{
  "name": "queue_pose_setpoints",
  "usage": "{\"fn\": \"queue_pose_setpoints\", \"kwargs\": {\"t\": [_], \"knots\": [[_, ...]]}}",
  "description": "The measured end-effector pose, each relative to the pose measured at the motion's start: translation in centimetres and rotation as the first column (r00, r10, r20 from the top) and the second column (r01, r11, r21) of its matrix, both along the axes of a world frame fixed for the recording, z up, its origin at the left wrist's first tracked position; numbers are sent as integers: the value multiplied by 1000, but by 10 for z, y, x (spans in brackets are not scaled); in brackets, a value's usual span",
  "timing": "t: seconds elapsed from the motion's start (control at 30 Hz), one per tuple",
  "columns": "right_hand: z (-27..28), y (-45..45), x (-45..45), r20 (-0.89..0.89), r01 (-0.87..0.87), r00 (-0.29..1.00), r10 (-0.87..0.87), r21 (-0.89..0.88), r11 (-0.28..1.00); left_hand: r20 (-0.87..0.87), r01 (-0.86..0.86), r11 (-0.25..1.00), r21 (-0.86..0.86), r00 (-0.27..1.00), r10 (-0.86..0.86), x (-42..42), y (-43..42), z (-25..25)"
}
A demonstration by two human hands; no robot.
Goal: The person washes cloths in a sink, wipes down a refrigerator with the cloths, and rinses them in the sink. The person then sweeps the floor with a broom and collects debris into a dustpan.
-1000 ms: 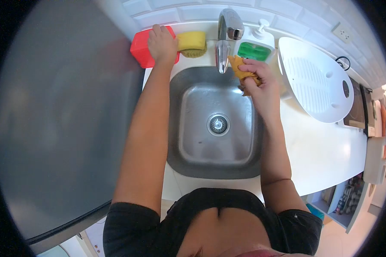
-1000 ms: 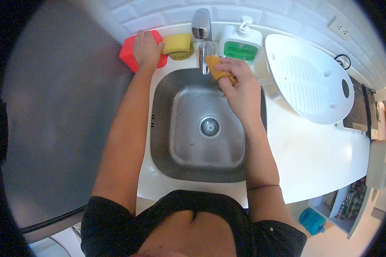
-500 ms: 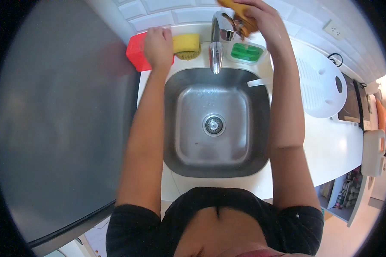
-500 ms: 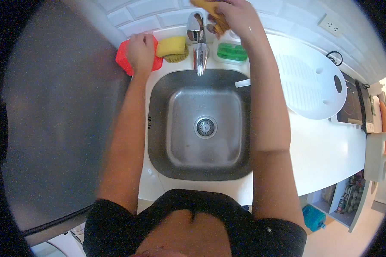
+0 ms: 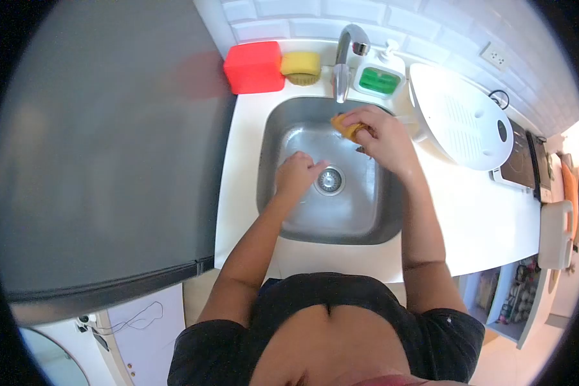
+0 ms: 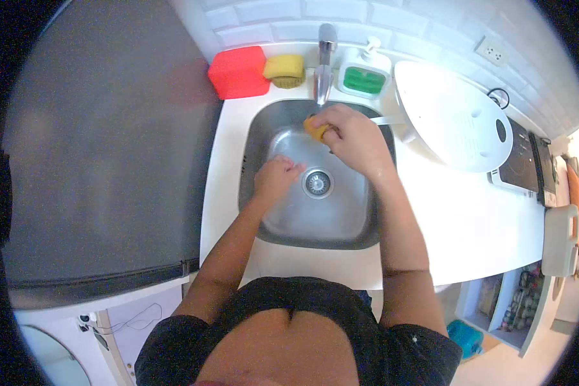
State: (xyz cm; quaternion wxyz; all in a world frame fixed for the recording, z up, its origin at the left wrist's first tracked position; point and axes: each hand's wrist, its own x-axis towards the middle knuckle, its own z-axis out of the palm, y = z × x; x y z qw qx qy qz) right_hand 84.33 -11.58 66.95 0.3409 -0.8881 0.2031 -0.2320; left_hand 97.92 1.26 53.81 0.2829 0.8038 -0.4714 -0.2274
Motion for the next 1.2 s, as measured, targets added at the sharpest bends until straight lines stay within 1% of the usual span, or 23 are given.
{"fn": "queue_pose_setpoints", "kwargs": {"t": [0.07,0.1,0.13,0.17,0.2,0.23,0.27,0.4,0.47,0.5,0.53,0.57,0.6,0.63,0.7,0.73,0.8,0.87,0.9,0.97,1.07,1.13,1.2], "knots": [[-17,23,2,80,190,977,-198,100,977,-14,-202,934,296,976,215,2,-11,29],[-48,19,5,5,195,981,-196,-88,977,146,-63,995,74,988,52,3,-8,15],[-73,13,4,-89,89,992,-92,-30,996,348,118,987,-106,935,-74,7,-7,-17],[-98,13,5,-14,121,993,-120,93,988,17,41,931,-363,999,-37,6,-25,-60],[-106,16,8,-49,187,982,-181,324,927,-307,-97,810,-578,946,-106,10,-37,-84],[-108,19,11,4,176,979,-202,478,860,-683,-224,850,-477,703,-198,5,-24,-50],[-108,20,14,44,157,971,-233,618,770,-917,-275,898,-344,306,-257,-6,-14,-17],[-123,-13,43,-18,164,980,-198,636,754,-864,-239,915,-326,469,-185,16,-36,-44],[-126,-29,58,-81,368,927,-367,398,840,-614,-361,867,-343,785,83,28,-57,-75],[-124,-35,64,-73,354,932,-355,386,852,-614,-373,856,-357,785,86,25,-59,-71],[-121,-41,71,-20,241,953,-303,656,715,-609,-400,875,-271,775,166,21,-58,-58],[-120,-46,76,37,104,964,-264,859,501,-603,-419,879,-227,769,211,16,-58,-47],[-118,-49,85,109,21,951,-288,910,415,-596,-438,880,-183,762,255,11,-56,-31],[-122,-55,93,116,10,954,-278,911,413,-632,-452,885,-109,719,290,0,-50,-4],[-129,-65,101,162,-78,890,-426,975,207,-662,-461,887,-30,674,327,-3,-55,4],[-131,-67,104,208,-119,817,-537,973,197,-598,-503,856,-119,725,343,0,-65,-6],[-136,-82,112,198,-97,819,-539,973,210,-533,-537,817,-210,763,365,8,-87,-28],[-133,-88,117,181,-71,819,-545,974,215,-378,-473,631,-614,879,292,16,-107,-60],[-124,-87,117,155,-48,819,-552,978,204,-381,-473,638,-608,879,288,15,-109,-54],[-117,-88,118,108,0,806,-582,983,183,-543,-437,851,-291,808,229,10,-107,-25],[-124,-98,108,107,11,842,-529,976,215,-593,-376,904,-205,782,191,0,-109,1],[-123,-101,110,50,2,910,-412,992,124,-543,-328,918,-224,824,162,3,-120,-10],[-127,-101,105,56,2,931,-362,987,159,-492,-291,925,-243,859,141,5,-125,-27]]}}
